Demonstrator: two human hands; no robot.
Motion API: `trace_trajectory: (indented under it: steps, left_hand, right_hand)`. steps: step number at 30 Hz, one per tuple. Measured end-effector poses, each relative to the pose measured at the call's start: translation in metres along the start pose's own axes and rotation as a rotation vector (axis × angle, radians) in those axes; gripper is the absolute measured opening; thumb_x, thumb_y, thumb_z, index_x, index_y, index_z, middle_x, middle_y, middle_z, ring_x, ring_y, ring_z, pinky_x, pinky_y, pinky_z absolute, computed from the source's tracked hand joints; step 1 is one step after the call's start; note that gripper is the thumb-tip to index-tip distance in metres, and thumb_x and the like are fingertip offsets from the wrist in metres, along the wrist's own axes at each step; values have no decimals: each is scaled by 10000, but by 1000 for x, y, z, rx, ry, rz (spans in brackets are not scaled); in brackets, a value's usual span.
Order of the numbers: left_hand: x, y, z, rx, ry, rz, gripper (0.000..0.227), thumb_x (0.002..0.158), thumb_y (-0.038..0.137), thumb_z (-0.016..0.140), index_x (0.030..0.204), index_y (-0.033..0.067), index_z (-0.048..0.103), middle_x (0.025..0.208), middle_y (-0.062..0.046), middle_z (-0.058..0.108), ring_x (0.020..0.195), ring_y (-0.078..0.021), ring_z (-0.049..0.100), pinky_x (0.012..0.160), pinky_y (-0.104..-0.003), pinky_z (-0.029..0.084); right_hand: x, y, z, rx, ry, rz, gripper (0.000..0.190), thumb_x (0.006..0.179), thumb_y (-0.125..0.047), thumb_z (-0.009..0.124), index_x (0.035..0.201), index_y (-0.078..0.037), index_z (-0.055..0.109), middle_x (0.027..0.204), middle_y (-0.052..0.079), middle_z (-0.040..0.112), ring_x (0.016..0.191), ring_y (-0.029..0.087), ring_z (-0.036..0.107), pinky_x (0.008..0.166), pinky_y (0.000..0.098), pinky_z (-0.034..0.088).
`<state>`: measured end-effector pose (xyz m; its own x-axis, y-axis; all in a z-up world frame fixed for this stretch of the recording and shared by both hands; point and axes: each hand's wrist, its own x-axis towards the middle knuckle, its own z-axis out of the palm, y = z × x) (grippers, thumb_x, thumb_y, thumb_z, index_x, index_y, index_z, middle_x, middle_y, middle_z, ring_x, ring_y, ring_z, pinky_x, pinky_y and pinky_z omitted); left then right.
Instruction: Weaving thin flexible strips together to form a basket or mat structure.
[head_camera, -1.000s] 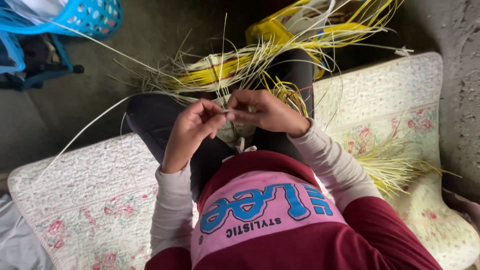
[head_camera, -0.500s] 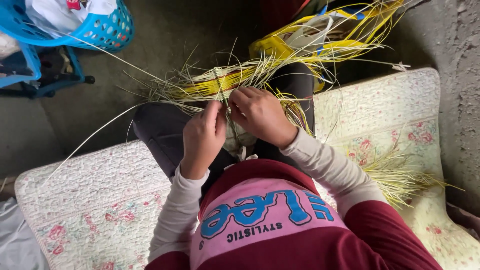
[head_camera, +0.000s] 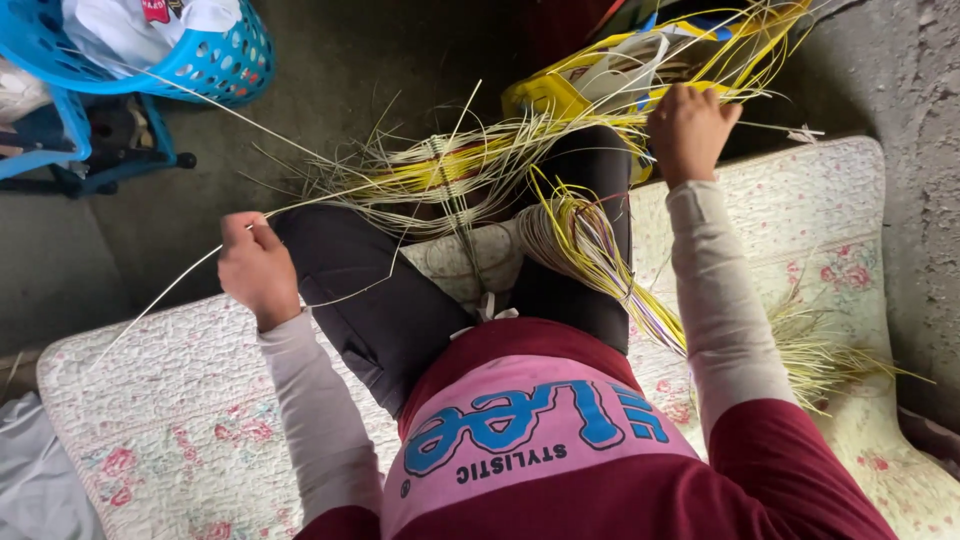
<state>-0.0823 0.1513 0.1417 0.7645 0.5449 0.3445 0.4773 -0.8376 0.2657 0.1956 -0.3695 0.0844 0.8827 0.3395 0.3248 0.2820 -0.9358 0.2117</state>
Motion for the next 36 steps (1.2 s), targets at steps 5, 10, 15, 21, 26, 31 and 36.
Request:
trace_trajectory:
  steps: [5, 10, 15, 21, 26, 31, 36]
  left_hand:
    - [-6, 46, 23, -8, 86, 87, 163, 962, 126, 714, 1043, 250, 646, 600, 94, 539, 405, -106, 416, 407, -287, 308]
    - [-22, 168, 26, -293, -171, 341, 141, 967, 162, 693, 1093, 157, 629, 843, -20, 684, 692, -221, 624, 578, -354, 499]
    - [-25, 181, 35, -235, -316, 462, 251, 917, 175, 703, 1135, 162, 580, 1021, -24, 674, 985, -260, 724, 790, -349, 603]
    - [-21, 181, 26, -134, -199, 500, 285, 859, 297, 791, 1016, 233, 562, 857, 53, 600, 815, -195, 726, 648, -303, 604]
    - [-16, 167, 38, -55, -120, 424, 56, 957, 283, 622, 945, 265, 570, 771, 65, 595, 644, -190, 721, 531, -333, 590]
    - [4, 95, 61, 146, -64, 285, 85, 915, 342, 664, 936, 306, 591, 736, 52, 627, 600, -219, 719, 494, -381, 583]
    - [31, 8, 31, 243, 66, 227, 122, 924, 237, 762, 980, 294, 670, 748, 111, 663, 454, -74, 507, 384, -251, 352]
  right_hand:
    - [14, -24, -19, 83, -21, 130, 403, 892, -156, 825, 1238, -50, 650, 1430, 197, 523, 1317, 388, 424, 1023, 731, 240]
    - [3, -185, -155, 786, 28, -314, 435, 838, -5, 637, 1272, -13, 621, 1251, 179, 628, 1179, 379, 575, 1059, 524, 426]
    - [-19, -228, -136, 1320, -194, -200, 545, 862, -20, 684, 1378, -37, 512, 1222, 192, 589, 1174, 433, 575, 1049, 536, 456]
    - [-16, -212, -102, 1506, -470, 12, 279, 915, -407, 780, 1045, -167, 725, 904, 0, 558, 749, 143, 513, 740, 333, 455]
    - [-17, -206, -89, 1350, -84, -174, 201, 855, -133, 848, 888, -112, 651, 836, 61, 513, 816, 316, 599, 780, 398, 500]
    - [-13, -181, -67, 1293, 29, -31, 209, 875, -57, 817, 882, -76, 609, 841, 106, 514, 805, 353, 586, 769, 431, 486]
    - [18, -141, -113, 1054, 80, 60, 254, 794, 107, 748, 803, -37, 539, 902, 67, 512, 762, 187, 503, 639, 286, 482]
